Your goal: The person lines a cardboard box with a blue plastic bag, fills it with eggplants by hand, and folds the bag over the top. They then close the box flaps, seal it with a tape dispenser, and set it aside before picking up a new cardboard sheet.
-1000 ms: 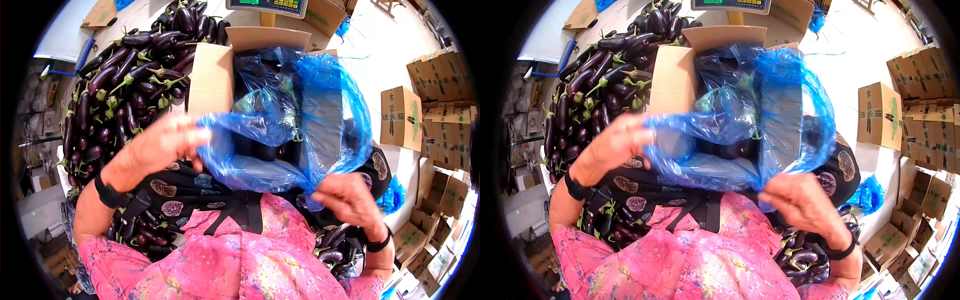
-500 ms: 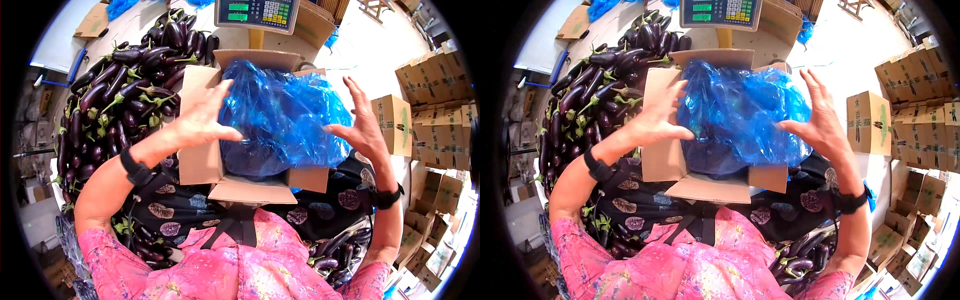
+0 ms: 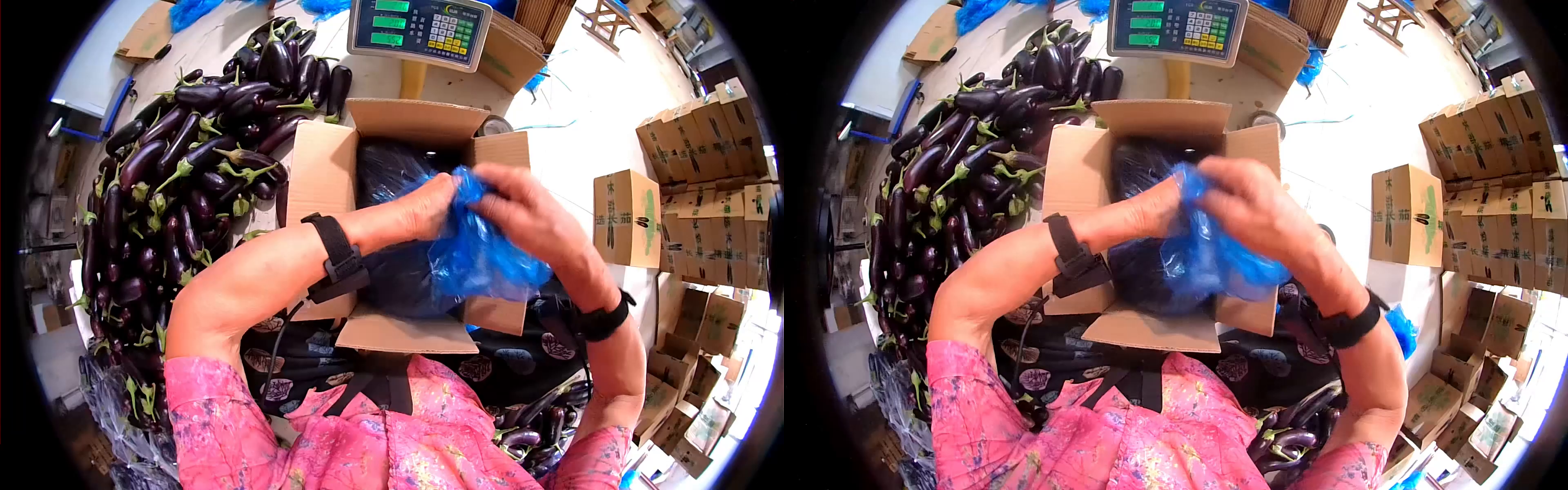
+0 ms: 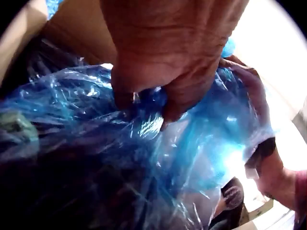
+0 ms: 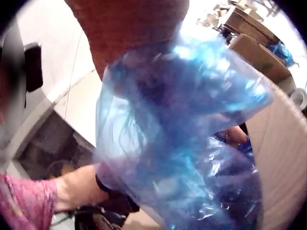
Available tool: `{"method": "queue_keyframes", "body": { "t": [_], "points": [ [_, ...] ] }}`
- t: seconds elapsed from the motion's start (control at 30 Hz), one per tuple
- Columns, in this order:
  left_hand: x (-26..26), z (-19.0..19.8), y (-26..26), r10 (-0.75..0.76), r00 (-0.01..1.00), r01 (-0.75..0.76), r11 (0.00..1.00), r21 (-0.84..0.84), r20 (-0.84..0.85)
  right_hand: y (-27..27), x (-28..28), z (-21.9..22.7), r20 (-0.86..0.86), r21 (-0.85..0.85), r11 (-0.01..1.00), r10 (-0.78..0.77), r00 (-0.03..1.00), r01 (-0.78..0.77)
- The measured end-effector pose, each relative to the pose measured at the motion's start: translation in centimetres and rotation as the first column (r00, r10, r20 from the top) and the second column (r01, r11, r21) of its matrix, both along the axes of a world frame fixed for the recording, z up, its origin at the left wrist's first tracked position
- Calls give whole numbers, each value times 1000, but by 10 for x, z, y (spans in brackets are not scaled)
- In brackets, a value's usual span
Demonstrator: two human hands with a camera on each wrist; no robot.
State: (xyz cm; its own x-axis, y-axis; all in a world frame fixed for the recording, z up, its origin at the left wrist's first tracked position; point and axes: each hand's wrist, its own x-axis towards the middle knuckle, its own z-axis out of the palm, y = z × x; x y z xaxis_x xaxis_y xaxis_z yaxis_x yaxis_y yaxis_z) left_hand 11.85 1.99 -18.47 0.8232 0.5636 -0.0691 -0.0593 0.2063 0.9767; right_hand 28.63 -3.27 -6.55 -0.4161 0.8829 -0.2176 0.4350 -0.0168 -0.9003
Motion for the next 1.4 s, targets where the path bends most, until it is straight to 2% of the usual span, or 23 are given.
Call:
{"method": "queue_keyframes", "body": {
  "t": [0.03, 0.1, 0.13, 0.2, 0.3, 0.4, 0.5, 0.6, 0.7, 0.73, 0.83, 0.87, 0.97, 1.0, 1.03, 1.07, 1.1, 1.17, 1.2, 1.27, 1.3, 1.37, 1.4],
  "points": [
    [-6, -6, 0, -1, 999, -3, 996, 85, 37, 3, -2, 3, -230, -223, 970, -150, 962, 98],
    [-24, 25, 4, -42, 999, 48, 975, 217, -33, 14, -13, -3, -362, -276, 942, -287, 887, 192],
    [-29, 38, 3, -13, 1000, 12, 998, 65, 22, 18, -15, -11, -412, -260, 944, -298, 861, 202],
    [-41, 61, 7, 103, 993, -91, 977, -192, 57, 21, -20, 5, -197, -35, 966, -256, 946, 254],
    [-73, 55, 19, 215, 976, -198, 929, -312, 23, 18, -11, 17, 34, 364, 892, -301, 953, 269],
    [-95, 44, 27, 286, 956, -287, 887, -362, -57, -5, 5, 13, 215, 23, 989, -146, 966, 145],
    [-97, 42, 22, 323, 946, -303, 861, -408, -21, -31, -28, -25, 492, 23, 993, 93, 866, -120],
    [-85, 44, 5, 399, 915, -376, 800, -467, -53, -24, -61, -88, 167, 272, 962, -84, 982, 36],
    [-99, 19, -13, 329, 931, -363, 875, -321, -158, 8, -82, -150, 76, 249, 968, -51, 996, 30],
    [-113, 19, -15, 282, 931, -343, 894, -290, -234, 12, -83, -166, 53, 458, 888, -82, 995, 48],
    [-141, 42, -12, 322, 650, -119, 938, 327, -688, 25, -75, -154, 191, 231, 973, -37, 981, -9],
    [-139, 52, -23, 528, 660, -92, 763, 640, -534, 25, -77, -135, 105, 77, 994, -85, 991, 77],
    [-114, 76, -24, 474, 859, 125, 168, 978, -191, 29, -73, -131, -6, -25, 997, -76, 997, 76],
    [-106, 68, -25, 468, 855, 164, 166, 972, -224, 30, -68, -130, -35, 169, 985, 27, 999, -21],
    [-98, 48, -27, 463, 848, 205, 162, 965, -258, 32, -63, -130, -30, 118, 991, 60, 998, -56],
    [-93, 31, -29, 457, 840, 247, 160, 956, -294, 33, -58, -131, -25, 67, 994, 92, 995, -90],
    [-93, 22, -25, 441, 822, 257, 280, 925, -362, 35, -53, -131, -20, 16, 992, 124, 992, -124],
    [-92, 5, -8, 379, 786, 270, 500, 823, -488, 31, -48, -132, -161, -468, 883, -119, 980, 30],
    [-97, -2, -2, 341, 797, 207, 619, 757, -497, 29, -48, -123, -79, -461, 887, -65, 995, 21],
    [-110, -14, 6, 264, 822, 87, 818, 568, -505, 11, -52, -101, 104, -36, 997, -68, 992, 72],
    [-111, -9, 5, 208, 812, -34, 950, 311, -546, 1, -56, -87, 189, 187, 981, -95, 977, 59],
    [-113, 6, 2, 89, 817, -277, 927, -253, -570, -12, -64, -69, 276, 374, 924, -26, 961, -83],
    [-112, 6, -1, 73, 834, -299, 893, -336, -548, -17, -66, -74, 276, 438, 887, 21, 961, -145]
  ]
}}
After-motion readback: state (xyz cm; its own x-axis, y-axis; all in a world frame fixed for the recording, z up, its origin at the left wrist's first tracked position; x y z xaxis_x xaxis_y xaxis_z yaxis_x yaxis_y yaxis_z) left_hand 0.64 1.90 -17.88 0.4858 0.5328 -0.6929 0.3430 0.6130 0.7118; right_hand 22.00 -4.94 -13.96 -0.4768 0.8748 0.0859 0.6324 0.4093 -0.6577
